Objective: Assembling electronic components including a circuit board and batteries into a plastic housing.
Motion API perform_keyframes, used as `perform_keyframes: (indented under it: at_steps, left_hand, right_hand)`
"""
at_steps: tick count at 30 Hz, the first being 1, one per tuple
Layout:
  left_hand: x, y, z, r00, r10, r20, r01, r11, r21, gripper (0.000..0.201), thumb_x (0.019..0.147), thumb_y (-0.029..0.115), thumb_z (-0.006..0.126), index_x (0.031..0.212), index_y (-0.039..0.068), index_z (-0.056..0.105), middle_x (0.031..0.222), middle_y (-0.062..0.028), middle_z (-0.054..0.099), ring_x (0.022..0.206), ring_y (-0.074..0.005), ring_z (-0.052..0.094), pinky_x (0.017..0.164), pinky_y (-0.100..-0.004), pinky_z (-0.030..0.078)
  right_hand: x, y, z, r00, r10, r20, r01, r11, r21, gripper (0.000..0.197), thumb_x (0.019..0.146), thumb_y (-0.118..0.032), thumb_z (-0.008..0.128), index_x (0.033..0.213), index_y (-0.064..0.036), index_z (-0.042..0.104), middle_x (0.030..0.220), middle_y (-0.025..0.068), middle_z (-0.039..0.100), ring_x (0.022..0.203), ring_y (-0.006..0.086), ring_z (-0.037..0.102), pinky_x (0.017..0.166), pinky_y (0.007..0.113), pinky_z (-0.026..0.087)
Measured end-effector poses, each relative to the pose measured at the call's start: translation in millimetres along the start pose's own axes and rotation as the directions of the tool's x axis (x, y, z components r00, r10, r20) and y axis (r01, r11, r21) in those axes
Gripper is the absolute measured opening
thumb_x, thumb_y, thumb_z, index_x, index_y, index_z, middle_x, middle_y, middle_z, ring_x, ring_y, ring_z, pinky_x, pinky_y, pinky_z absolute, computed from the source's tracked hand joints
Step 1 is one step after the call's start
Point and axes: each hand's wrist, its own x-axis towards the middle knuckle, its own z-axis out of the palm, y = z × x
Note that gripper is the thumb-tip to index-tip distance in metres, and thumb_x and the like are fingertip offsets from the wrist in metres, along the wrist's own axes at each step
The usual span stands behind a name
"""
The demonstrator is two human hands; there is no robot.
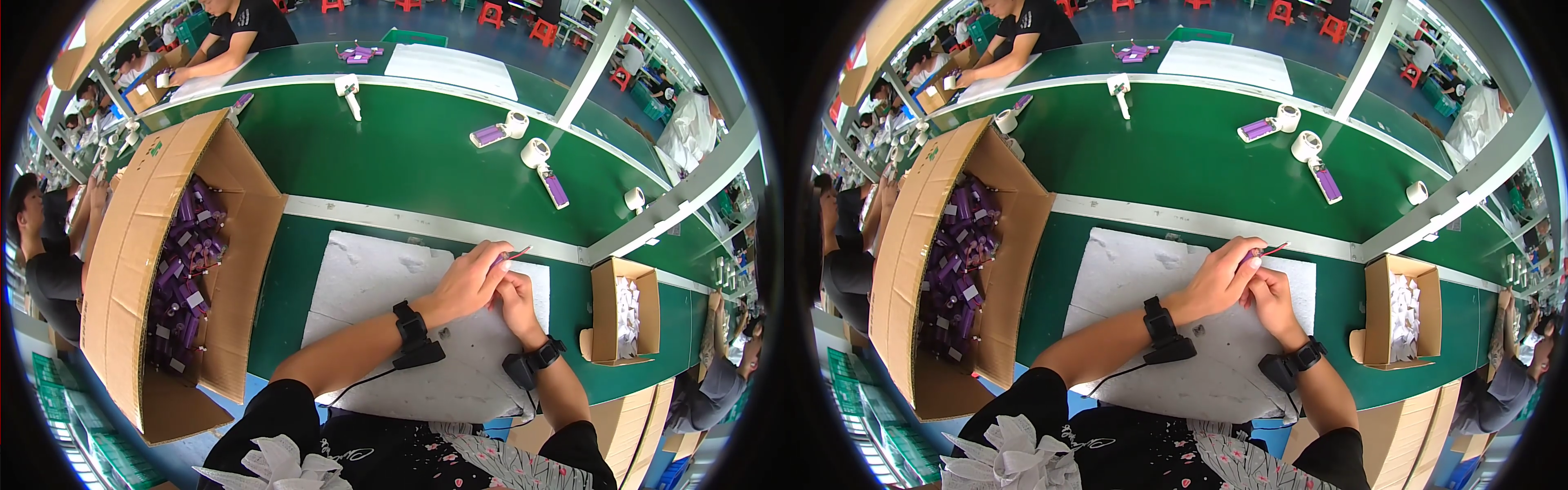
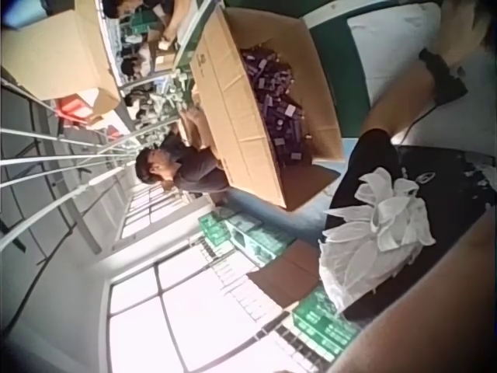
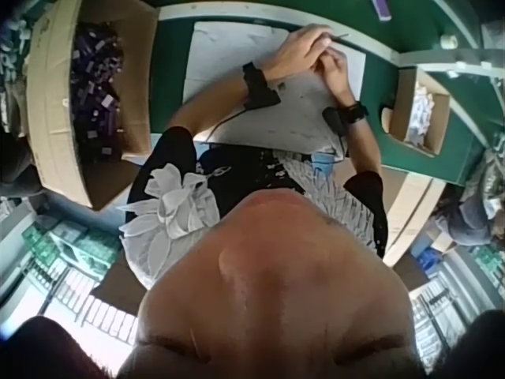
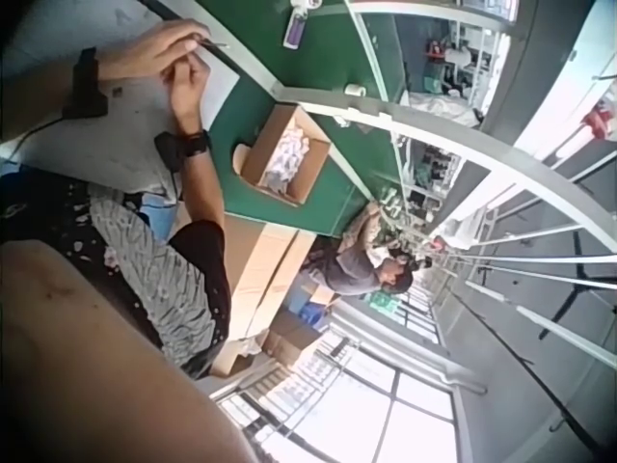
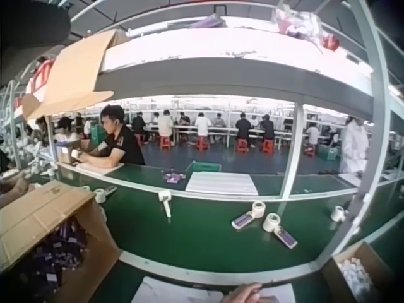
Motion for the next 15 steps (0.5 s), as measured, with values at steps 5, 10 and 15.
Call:
perform_keyframes:
  at_steps: [5,10,15]
  left_hand:
    - [-1.2,2.2,-0.5,1.0,0.0,-0.005,0.0,1.0,-0.001,0.024,0.098,0.015,0.047,0.117,0.001,0.052,0.097,-0.0161,0.06,0.081,-0.0306,0.061,0.073,-0.0377,0.05]
    - [1.7,2.0,4.9,0.997,0.073,-0.036,-0.073,0.997,-0.007,0.023,0.098,0.015,0.047,0.115,0.001,0.054,0.095,-0.0156,0.059,0.081,-0.0298,0.06,0.073,-0.0371,0.049]
    - [2.6,-3.9,-1.6,0.998,0.045,-0.047,-0.05,0.993,-0.107,0.024,0.098,0.016,0.046,0.115,0.001,0.054,0.095,-0.0179,0.061,0.077,-0.0335,0.062,0.071,-0.0391,0.049]
  right_hand:
    - [-0.9,0.7,-0.1,1.0,-0.005,-0.003,0.005,1.0,-0.004,0.03,0.097,-0.013,0.042,0.078,0.0011,0.061,0.062,0.005,0.059,0.055,0.0108,0.054,0.053,0.024,0.044]
    - [-5.7,-4.0,-1.7,0.999,-0.005,-0.054,0.004,1.0,-0.031,0.028,0.094,-0.01,0.043,0.074,0.0004,0.06,0.06,0.0042,0.057,0.055,0.0105,0.053,0.052,0.025,0.043]
    - [2.7,-4.7,3.7,0.998,-0.016,-0.066,0.011,0.997,-0.076,0.026,0.089,-0.007,0.044,0.068,0.0002,0.057,0.058,0.0037,0.056,0.053,0.0099,0.051,0.051,0.026,0.041]
